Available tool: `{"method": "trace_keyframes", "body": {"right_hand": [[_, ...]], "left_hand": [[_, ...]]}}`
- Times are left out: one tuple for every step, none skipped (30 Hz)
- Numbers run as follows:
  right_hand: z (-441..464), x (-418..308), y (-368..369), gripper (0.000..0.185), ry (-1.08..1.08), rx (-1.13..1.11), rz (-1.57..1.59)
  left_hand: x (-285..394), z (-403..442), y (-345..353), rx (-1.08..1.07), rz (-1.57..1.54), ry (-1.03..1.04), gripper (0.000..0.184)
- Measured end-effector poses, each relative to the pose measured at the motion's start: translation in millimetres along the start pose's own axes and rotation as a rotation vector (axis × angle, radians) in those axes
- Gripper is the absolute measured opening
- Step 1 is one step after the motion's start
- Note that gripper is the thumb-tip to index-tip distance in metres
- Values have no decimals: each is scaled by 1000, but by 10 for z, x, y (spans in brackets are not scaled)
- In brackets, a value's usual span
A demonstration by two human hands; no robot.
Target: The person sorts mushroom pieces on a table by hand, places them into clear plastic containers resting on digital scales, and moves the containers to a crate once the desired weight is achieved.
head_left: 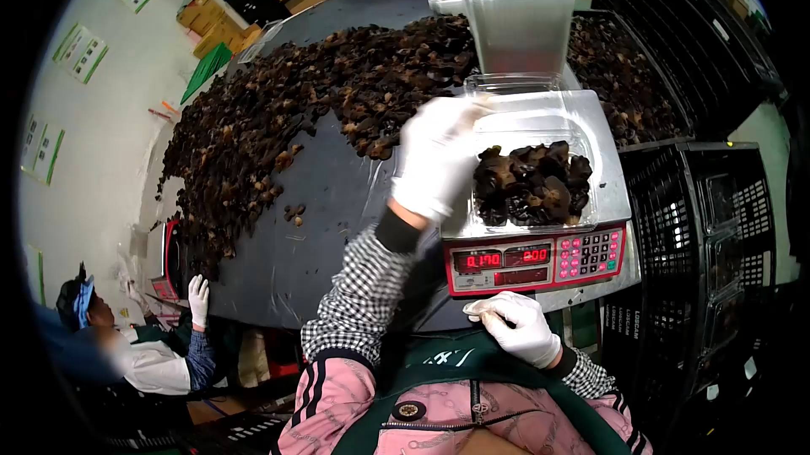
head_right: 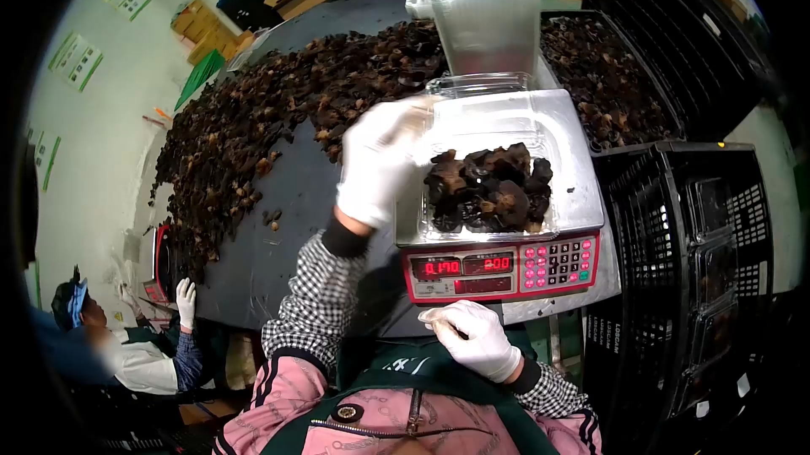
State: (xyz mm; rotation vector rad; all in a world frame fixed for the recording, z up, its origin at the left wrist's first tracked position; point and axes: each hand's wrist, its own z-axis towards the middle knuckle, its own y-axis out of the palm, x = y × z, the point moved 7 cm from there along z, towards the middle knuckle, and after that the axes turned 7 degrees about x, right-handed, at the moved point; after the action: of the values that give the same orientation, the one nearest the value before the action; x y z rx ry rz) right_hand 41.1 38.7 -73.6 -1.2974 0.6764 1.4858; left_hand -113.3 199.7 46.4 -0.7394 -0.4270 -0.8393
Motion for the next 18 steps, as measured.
{"method": "trace_keyframes", "body": {"right_hand": [[3, -3, -46, 14, 0, 18, -1], [6, 0, -76, 13, -10, 20, -3], [6, -4, -100, 13, -3, 15, 3], [17, -13, -109, 13, 0, 9, 9], [27, -24, -104, 13, 3, 0, 17], [26, -23, -93, 12, 19, 1, 22], [28, -29, -85, 12, 23, 1, 24], [31, -30, -78, 12, 27, -1, 26], [26, -29, -70, 12, 34, -3, 29], [28, -65, -90, 12, 16, 11, 25], [17, -61, -100, 12, 16, 11, 12], [7, -53, -109, 12, 16, 7, 0], [0, -44, -110, 12, 16, 4, -10], [-6, -36, -114, 13, 21, 9, -2], [-19, -31, -107, 13, 0, 32, -1], [-31, -29, -89, 13, -9, 19, -27], [-35, -28, -75, 13, -19, 5, -55], [-44, -38, -59, 13, -51, 3, -57]], "left_hand": [[-321, 17, -141, 79, 127, -120, 18], [-844, -43, -188, 74, 318, -117, 18], [-1285, -167, -181, 1, 574, -128, 18], [-1743, -319, -144, -138, 705, -232, 18], [-1992, -497, -118, -150, 672, -223, 17], [-2057, -613, -84, -176, 641, -230, 18], [-2097, -704, -61, -201, 611, -240, 18], [-2083, -728, -72, -202, 600, -233, 18], [-2082, -737, -71, -205, 589, -227, 18], [-2118, -745, -86, -194, 574, -268, 17], [-2121, -708, -136, -110, 453, -276, 15], [-1927, -613, -189, -30, 335, -284, 14], [-1734, -515, -277, 49, 221, -292, 14], [-1491, -389, -309, 42, 120, -356, 15], [-1238, -286, -326, 34, 22, -425, 16], [-1013, -226, -316, 3, -77, -429, 17], [-789, -178, -299, -25, -177, -430, 19], [-493, -137, -246, -83, -303, -409, 19]]}}
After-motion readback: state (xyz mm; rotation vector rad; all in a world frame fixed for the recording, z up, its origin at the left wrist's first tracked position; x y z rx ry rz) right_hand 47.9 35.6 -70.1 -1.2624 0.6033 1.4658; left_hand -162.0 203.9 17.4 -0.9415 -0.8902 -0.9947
